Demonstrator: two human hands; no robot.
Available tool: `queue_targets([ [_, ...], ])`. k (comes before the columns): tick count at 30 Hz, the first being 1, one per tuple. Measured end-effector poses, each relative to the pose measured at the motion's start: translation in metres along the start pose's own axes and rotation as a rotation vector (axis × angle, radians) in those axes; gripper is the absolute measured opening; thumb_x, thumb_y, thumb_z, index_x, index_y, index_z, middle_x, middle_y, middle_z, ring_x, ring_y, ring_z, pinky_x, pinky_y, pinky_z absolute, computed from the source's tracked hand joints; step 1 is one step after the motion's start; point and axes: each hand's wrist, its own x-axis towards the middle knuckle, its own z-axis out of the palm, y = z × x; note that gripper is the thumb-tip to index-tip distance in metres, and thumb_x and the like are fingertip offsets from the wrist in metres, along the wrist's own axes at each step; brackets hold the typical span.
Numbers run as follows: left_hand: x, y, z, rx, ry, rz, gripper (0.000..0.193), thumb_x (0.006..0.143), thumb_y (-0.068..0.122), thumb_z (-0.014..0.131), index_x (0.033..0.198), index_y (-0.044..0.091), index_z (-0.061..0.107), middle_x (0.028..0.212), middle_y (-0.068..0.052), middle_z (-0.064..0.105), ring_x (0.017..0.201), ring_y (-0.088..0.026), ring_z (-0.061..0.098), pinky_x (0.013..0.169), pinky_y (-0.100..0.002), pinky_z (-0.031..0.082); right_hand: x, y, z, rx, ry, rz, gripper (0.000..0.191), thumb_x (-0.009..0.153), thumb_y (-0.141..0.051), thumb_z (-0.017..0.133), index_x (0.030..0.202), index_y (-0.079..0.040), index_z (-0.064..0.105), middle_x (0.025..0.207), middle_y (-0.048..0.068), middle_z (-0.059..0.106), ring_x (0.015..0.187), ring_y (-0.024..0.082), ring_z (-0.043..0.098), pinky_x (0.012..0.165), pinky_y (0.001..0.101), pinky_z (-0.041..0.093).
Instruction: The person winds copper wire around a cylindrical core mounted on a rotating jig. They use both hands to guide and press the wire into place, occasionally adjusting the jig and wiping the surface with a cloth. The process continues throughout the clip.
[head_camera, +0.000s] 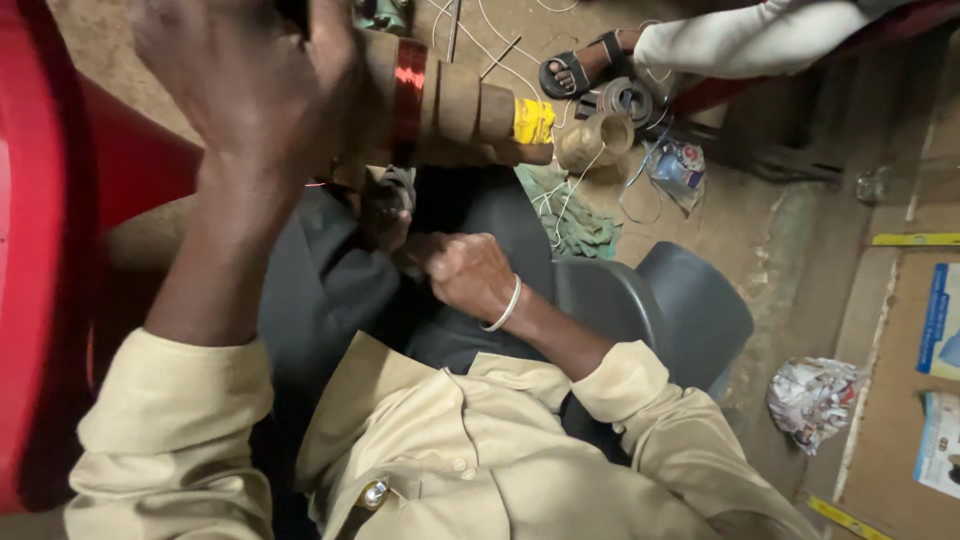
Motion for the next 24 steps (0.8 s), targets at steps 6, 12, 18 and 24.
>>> queue_targets([
  [6,-0.012,-0.015,-0.023,-0.127,-0.119,0.082,0.02,0.101,0.008,0.068,0.119,-0.002,0.066,0.096,-0.014,0.061,0.093,-0.027,0.059,0.082,-0.043,0.042,0.002,-0.011,-0.004,-0.028,0.013,-0.012,0.017,0.085,-0.008,0.064,0.101,-0.006,0.069,0.08,0.011,0.067,0.071,0.031,0.069,0.06,0.0451,0.054],
  [12,-0.054,0.035,-0.051,-0.11,-0.027,0.184,0.021,0.095,0.004,0.076,0.114,0.006,0.068,0.113,-0.018,0.06,0.097,-0.034,0.059,0.083,-0.045,0.045,-0.006,-0.015,-0.011,0.001,0.037,-0.022,0.014,0.085,-0.006,0.062,0.099,-0.003,0.066,0.078,0.011,0.065,0.07,0.031,0.068,0.06,0.044,0.054],
  [18,-0.117,0.067,-0.042,-0.348,-0.528,-0.341,0.027,0.093,0.009,0.071,0.121,0.006,0.069,0.115,-0.019,0.068,0.101,-0.033,0.069,0.082,-0.042,0.057,-0.009,-0.034,-0.008,-0.034,-0.035,-0.085,0.002,0.082,-0.007,0.063,0.084,-0.006,0.062,0.075,0.01,0.063,0.068,0.028,0.068,0.059,0.0423,0.053],
  [24,-0.165,0.057,-0.001,-0.571,-0.788,-1.003,0.044,0.093,0.023,0.069,0.131,0.002,0.059,0.093,-0.02,0.075,0.072,-0.028,0.072,0.067,-0.038,0.057,-0.019,-0.053,-0.014,0.179,-0.01,-0.088,0.008,0.089,-0.011,0.066,0.086,-0.006,0.062,0.07,0.007,0.06,0.065,0.026,0.066,0.056,0.0419,0.051],
])
